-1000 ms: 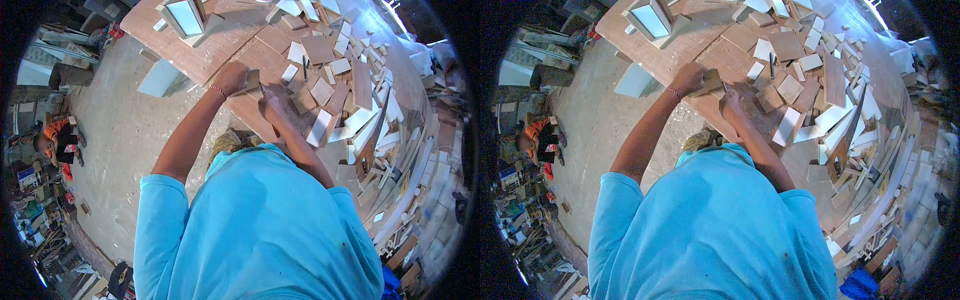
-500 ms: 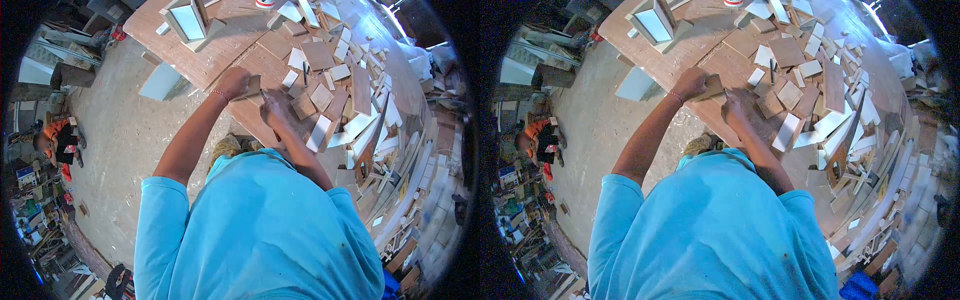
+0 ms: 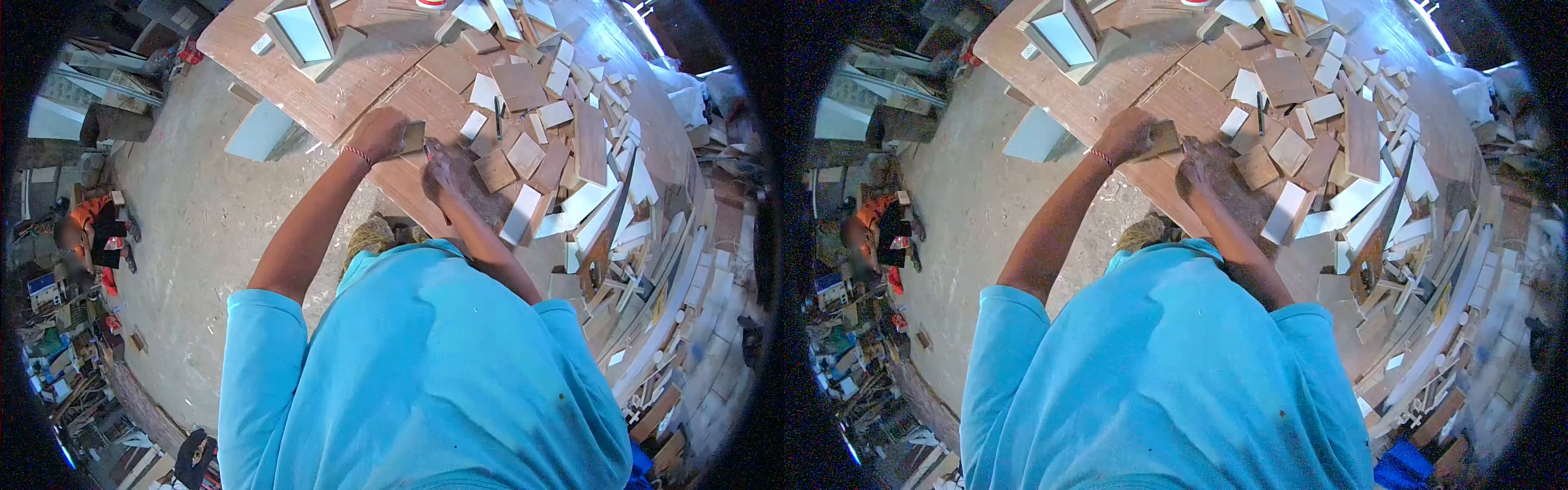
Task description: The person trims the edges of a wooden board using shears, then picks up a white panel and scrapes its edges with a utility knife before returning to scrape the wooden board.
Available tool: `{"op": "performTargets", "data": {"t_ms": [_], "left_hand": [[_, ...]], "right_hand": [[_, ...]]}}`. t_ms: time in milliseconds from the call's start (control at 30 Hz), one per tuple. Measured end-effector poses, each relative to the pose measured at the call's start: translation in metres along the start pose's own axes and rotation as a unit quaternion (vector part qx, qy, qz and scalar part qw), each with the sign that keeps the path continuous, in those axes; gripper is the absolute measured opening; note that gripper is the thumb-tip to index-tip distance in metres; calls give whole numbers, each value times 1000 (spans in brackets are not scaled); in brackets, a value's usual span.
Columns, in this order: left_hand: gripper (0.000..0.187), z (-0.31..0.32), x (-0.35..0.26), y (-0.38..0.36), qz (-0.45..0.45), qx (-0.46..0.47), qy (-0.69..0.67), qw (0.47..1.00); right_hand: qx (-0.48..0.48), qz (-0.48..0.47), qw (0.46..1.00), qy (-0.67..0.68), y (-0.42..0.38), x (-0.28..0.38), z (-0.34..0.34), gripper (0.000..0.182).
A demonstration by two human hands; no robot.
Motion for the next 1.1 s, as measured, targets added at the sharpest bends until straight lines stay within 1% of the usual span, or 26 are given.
{"op": "performTargets", "data": {"t_ms": [100,133,167,200,233,267,300,367,433,567,600,633,667,700,733,767,800,833,867,900,1033,1067,1100], "left_hand": [[8,-3,3,1,12,-21,-12,1000],[9,-1,3,-1,11,-29,-30,999],[9,0,2,-2,9,-26,-34,999],[8,0,3,0,2,-12,-9,1000],[8,-1,4,2,-5,2,16,1000],[8,-2,5,3,-5,2,14,1000],[8,-2,6,4,-6,-2,6,1000],[9,-3,3,2,-8,-3,-6,1000],[10,-7,-3,1,-12,19,-8,1000],[10,3,2,-3,32,-6,-8,999],[11,2,1,-3,21,-6,5,1000],[11,0,1,-2,10,-7,19,1000],[11,2,2,-1,16,-9,26,999],[11,5,6,0,2,-15,22,1000],[11,6,9,1,-13,-19,16,1000],[11,5,10,2,-11,-18,18,1000],[11,5,9,2,-1,-23,10,1000],[11,6,9,1,8,-26,1,1000],[11,8,9,0,9,-21,-1,1000],[11,8,9,0,5,-5,7,1000],[11,3,1,-1,-8,21,32,999],[11,2,1,0,-5,17,35,999],[12,2,1,0,-9,9,25,1000]], "right_hand": [[-7,-3,1000,11,-7,7,-12,21],[30,-12,996,-86,-14,12,-18,22],[67,-21,981,-182,-19,14,-21,23],[68,-20,980,-183,-18,9,-16,23],[55,-48,981,-180,-18,5,-12,23],[42,-75,981,-176,-17,2,-8,24],[44,-74,980,-178,-22,13,-18,24],[81,-93,961,-248,-43,51,-46,23],[72,-99,956,-265,-44,44,-37,24],[12,-143,937,-320,-24,11,10,31],[6,-140,938,-316,-10,-39,40,31],[-126,-265,930,-221,5,-73,71,32],[-253,-381,881,-120,10,-95,111,33],[-261,-381,879,-118,2,-59,56,33],[-50,-169,980,-92,-20,-13,11,33],[170,59,982,-56,-35,32,-39,34],[171,61,982,-54,-39,42,-43,34],[139,63,986,-70,-42,48,-46,33],[108,67,988,-86,-47,48,-47,34],[107,71,988,-86,-46,41,-42,34],[-9,-25,992,-127,-11,-1,16,29],[-40,-52,988,-137,-5,-2,19,29],[-43,-52,988,-135,-12,8,-1,29]]}}
Point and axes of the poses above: each hand's wrist, its own y-axis towards the middle knuckle, its own z-axis out of the palm, x = y × z, the point moved 2 cm from there along y, towards the middle knuckle, and after that the axes turned 14 degrees about -y, right-handed, at the moved point
